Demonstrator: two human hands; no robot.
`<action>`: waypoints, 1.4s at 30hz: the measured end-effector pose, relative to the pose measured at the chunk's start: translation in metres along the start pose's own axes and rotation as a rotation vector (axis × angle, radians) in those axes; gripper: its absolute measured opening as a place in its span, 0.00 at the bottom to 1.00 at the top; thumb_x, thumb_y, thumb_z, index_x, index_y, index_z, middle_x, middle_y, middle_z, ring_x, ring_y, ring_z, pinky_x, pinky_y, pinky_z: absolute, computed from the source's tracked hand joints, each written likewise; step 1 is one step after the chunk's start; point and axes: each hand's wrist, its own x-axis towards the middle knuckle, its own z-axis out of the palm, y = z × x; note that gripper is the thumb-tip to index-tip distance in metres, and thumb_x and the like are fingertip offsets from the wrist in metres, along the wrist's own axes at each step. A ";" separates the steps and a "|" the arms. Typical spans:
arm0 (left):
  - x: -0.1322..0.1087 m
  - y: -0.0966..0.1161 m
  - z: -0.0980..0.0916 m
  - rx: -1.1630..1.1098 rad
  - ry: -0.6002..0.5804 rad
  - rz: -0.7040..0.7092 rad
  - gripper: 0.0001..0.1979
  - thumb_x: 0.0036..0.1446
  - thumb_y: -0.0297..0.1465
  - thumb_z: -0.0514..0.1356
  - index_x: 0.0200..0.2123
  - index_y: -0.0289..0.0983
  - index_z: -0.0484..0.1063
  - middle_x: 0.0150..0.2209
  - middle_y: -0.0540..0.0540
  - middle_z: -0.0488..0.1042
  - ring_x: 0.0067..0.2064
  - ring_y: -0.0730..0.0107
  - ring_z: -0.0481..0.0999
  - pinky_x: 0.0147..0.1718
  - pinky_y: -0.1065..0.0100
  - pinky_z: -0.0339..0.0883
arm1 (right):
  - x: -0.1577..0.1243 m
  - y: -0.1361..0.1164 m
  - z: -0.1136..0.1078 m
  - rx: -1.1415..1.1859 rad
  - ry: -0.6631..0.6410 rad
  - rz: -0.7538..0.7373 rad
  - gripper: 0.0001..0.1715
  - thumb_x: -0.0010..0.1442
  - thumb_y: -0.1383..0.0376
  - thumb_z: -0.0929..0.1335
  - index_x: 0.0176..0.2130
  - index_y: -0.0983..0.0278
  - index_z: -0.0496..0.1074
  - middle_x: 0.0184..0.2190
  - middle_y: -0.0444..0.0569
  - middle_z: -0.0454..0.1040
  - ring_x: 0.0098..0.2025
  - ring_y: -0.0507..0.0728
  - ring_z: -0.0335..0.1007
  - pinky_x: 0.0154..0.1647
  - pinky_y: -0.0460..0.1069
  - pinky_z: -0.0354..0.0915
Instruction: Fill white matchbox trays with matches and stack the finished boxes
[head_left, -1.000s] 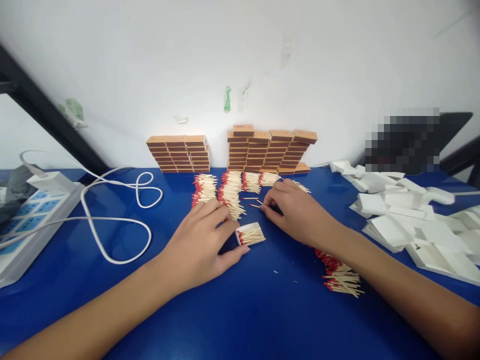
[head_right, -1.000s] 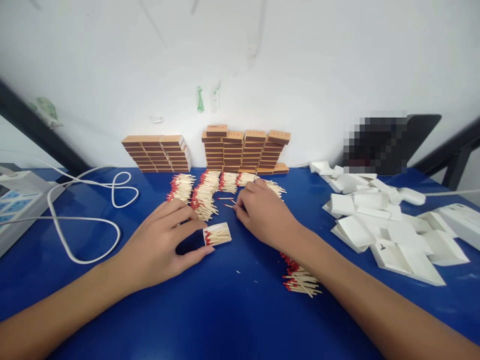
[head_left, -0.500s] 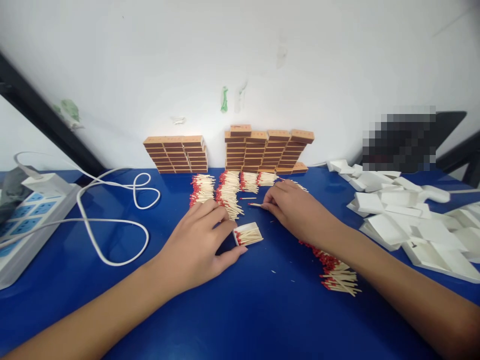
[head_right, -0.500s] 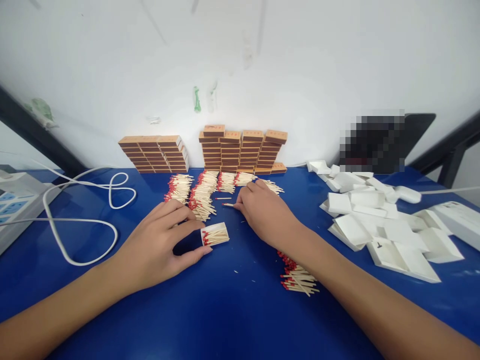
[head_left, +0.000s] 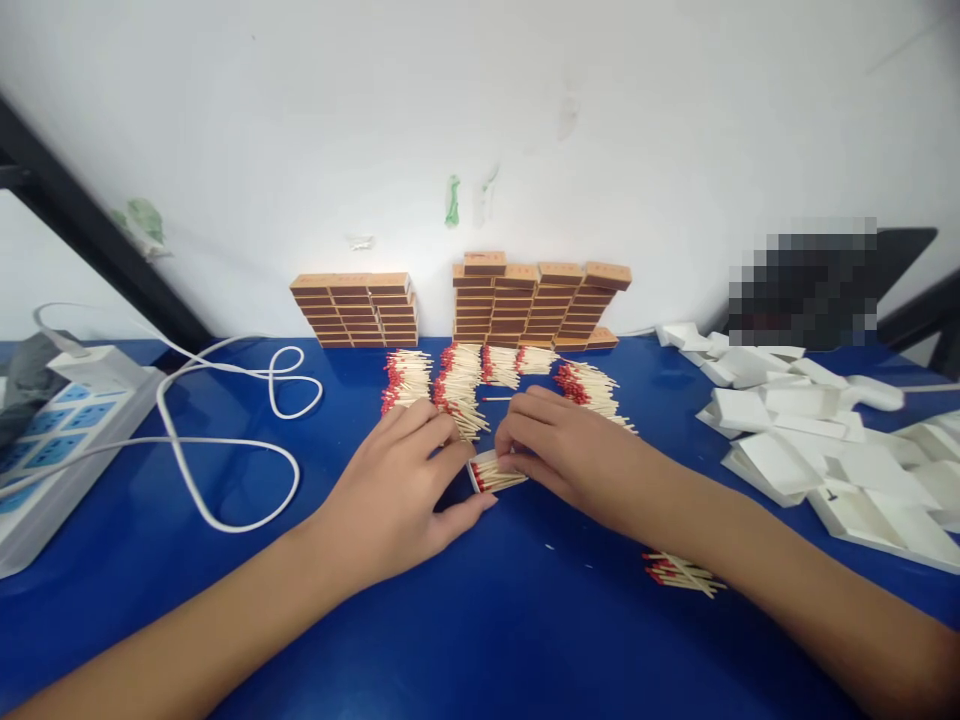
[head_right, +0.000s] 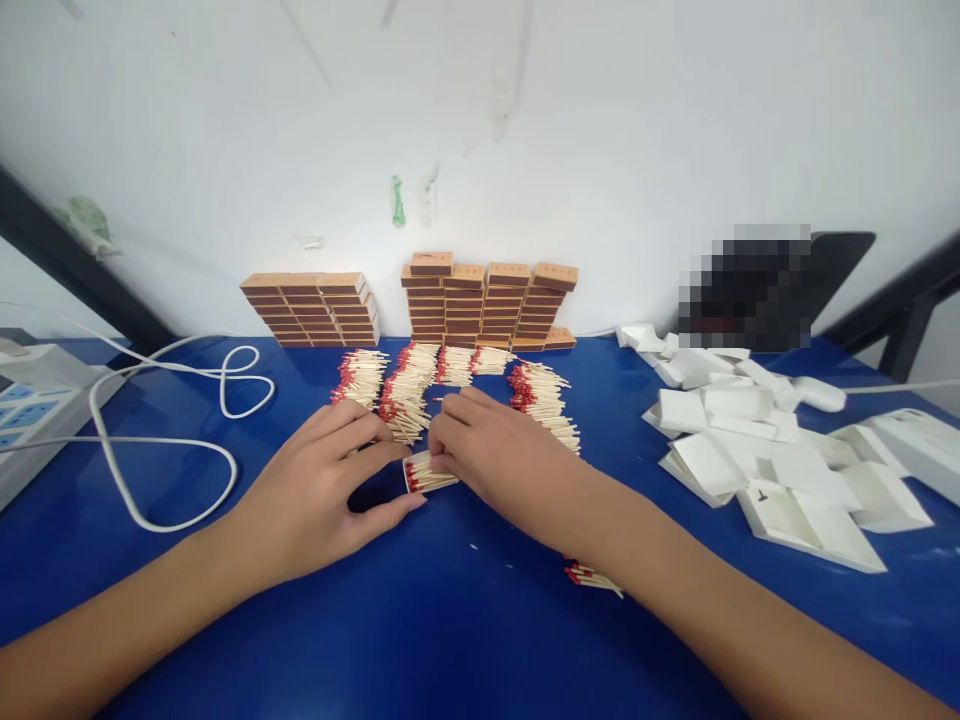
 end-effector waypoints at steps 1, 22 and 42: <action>0.000 0.000 0.000 -0.005 0.000 0.004 0.12 0.69 0.39 0.68 0.44 0.34 0.80 0.41 0.42 0.77 0.46 0.55 0.75 0.46 0.54 0.71 | 0.000 0.005 0.001 0.017 0.028 0.020 0.07 0.75 0.67 0.68 0.41 0.60 0.74 0.41 0.51 0.77 0.43 0.59 0.73 0.43 0.53 0.69; -0.002 0.002 0.004 -0.036 -0.023 0.013 0.13 0.68 0.39 0.68 0.45 0.34 0.81 0.41 0.41 0.77 0.47 0.53 0.75 0.48 0.51 0.73 | 0.020 0.056 0.023 -0.169 0.260 0.271 0.05 0.69 0.64 0.72 0.39 0.62 0.73 0.38 0.54 0.77 0.45 0.65 0.68 0.48 0.57 0.64; -0.001 0.002 0.003 -0.037 -0.014 0.012 0.13 0.69 0.39 0.67 0.45 0.34 0.80 0.40 0.42 0.77 0.45 0.55 0.75 0.47 0.53 0.72 | 0.015 0.057 0.013 -0.144 0.091 0.213 0.09 0.73 0.65 0.69 0.37 0.62 0.72 0.37 0.54 0.75 0.43 0.65 0.67 0.46 0.57 0.63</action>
